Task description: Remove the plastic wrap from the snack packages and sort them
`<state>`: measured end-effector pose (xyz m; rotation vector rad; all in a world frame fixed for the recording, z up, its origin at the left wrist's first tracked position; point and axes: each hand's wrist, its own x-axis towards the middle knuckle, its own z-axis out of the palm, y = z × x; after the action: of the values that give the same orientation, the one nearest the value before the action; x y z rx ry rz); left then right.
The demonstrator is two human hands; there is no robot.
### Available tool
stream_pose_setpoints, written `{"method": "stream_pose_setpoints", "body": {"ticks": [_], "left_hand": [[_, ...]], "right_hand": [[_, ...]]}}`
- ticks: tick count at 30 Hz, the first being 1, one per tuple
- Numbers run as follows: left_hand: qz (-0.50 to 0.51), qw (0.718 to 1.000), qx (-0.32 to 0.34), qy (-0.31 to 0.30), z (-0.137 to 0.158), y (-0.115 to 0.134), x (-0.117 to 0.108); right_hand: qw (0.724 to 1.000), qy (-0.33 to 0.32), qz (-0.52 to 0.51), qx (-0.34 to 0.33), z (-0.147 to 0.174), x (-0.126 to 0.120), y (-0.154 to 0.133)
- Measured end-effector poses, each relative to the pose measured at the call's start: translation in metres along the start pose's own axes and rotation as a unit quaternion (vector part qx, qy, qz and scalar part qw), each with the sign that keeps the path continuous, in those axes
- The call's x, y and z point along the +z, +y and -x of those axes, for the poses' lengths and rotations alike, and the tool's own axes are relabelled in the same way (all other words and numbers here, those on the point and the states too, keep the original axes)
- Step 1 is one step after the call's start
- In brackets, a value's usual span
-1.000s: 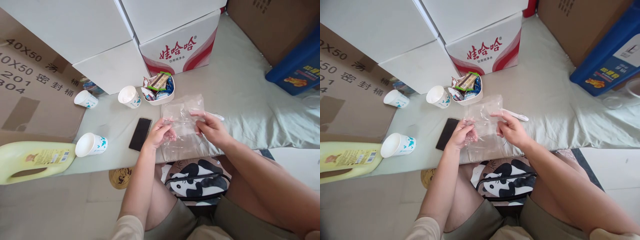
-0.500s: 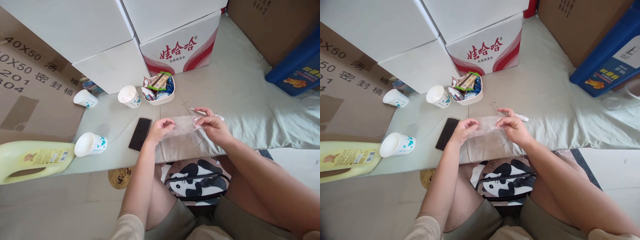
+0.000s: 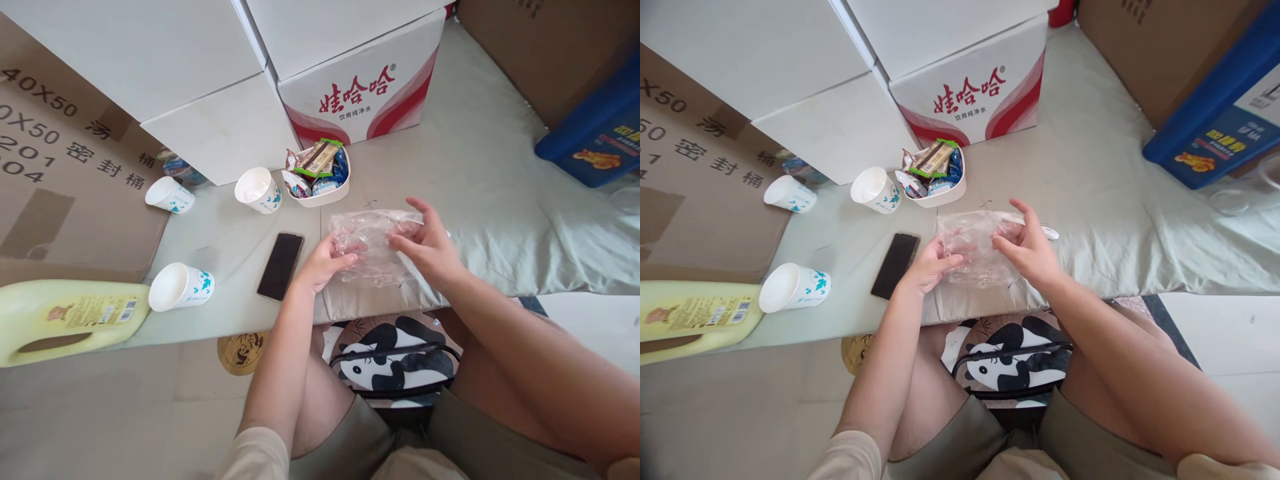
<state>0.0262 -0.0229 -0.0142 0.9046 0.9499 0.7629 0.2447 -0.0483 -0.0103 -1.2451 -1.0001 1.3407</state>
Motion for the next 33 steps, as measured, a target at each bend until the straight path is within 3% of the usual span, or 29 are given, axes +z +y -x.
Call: {"method": "stream_pose_setpoints", "body": {"ticks": [4,7,11,13,18,23,28,33], "left_hand": [[-0.011,1.000,-0.004,0.027,0.000,0.000,0.001],[-0.019,0.999,-0.005,0.046,-0.001,0.002,0.000],[-0.081,0.994,-0.010,0.076,-0.001,0.002,-0.004],[-0.085,0.993,0.003,0.082,0.001,0.001,-0.006],[-0.015,0.997,0.045,0.057,0.007,0.007,-0.008],[-0.039,0.997,0.070,0.006,0.004,0.010,-0.012],[-0.096,0.989,0.098,0.050,-0.005,0.004,-0.015],[-0.102,0.947,0.205,0.227,-0.011,0.003,-0.019]], "right_hand": [[0.997,-0.015,-0.065,0.037,-0.004,-0.001,0.003],[0.997,-0.063,0.022,0.039,-0.005,-0.002,0.003],[0.989,-0.074,0.127,0.010,-0.002,-0.003,0.001],[0.991,-0.079,0.102,0.017,-0.002,-0.004,0.000],[0.992,-0.094,-0.069,0.043,0.000,-0.004,-0.004],[0.982,-0.150,-0.091,0.064,-0.001,-0.006,-0.009],[0.994,-0.069,0.012,0.089,-0.004,-0.003,-0.002],[0.997,0.042,0.044,0.052,-0.003,-0.005,-0.001]]}}
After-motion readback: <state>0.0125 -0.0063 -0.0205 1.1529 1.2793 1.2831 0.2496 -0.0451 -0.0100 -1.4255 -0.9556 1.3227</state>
